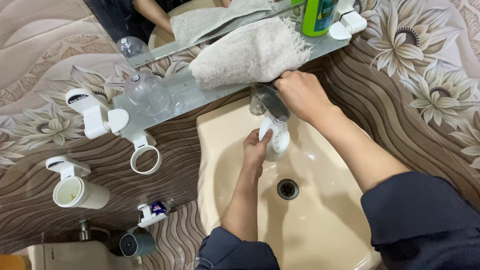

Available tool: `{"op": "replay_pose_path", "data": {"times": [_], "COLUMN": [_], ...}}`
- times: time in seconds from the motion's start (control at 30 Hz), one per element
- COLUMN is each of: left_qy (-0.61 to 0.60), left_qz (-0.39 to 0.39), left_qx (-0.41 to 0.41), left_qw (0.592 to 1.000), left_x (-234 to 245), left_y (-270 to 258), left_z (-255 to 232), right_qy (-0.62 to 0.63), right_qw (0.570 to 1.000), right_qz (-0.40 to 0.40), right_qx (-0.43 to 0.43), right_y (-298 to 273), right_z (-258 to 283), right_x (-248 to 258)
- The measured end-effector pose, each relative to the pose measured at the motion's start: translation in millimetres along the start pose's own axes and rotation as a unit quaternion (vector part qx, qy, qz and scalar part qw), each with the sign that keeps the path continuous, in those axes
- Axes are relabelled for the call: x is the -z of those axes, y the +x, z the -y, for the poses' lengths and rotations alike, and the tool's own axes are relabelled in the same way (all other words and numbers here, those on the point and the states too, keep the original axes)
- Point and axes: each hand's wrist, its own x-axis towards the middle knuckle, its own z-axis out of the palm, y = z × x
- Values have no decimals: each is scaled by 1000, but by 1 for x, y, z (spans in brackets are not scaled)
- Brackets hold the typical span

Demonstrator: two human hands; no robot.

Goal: The person cleans a bathroom sink faucet and several white plastic accessories using a grey cloth. They wipe the faucet, a cylindrical cup, and a slotted soap dish, rinsing the cloth under running water between items. The person places the cleaned items back on the wall-mounted holders.

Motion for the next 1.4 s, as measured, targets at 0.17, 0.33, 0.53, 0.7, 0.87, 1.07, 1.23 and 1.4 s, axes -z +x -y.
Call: {"op": "replay_pose_path", "data": {"times": [0.17, 0.33, 0.53, 0.7, 0.87, 1.07, 1.23, 1.4], "left_qy": [21, 45, 117, 310, 442, 450, 436, 401], "left_qz": [-11, 19, 29, -15, -20, 0, 12, 0], "left_qx": [-1, -45, -72, -99, -89, -131, -81, -99], "left_qw": [1000, 998, 990, 945, 892, 883, 896, 911], "left_x": [1, -6, -27, -44, -53, -44, -27, -8], "left_y": [-1, -1, -15, -39, -64, -75, -79, -88], "left_z": [-1, -4, -26, -69, -105, -104, -105, -119], "right_qy": [9, 2, -23, -16, 42, 29, 34, -7], "right_qw": [1000, 999, 995, 994, 991, 965, 993, 997], "right_qz": [-10, -15, -102, -109, -88, -250, -113, -71], "right_qx": [-9, -28, -4, 6, -87, 75, 29, -24], "right_y": [-1, -6, -26, -32, -20, 31, 56, 52], "right_z": [3, 1, 9, 21, 51, 73, 75, 79], "right_x": [1, -10, -23, -4, 23, 37, 31, 35]}}
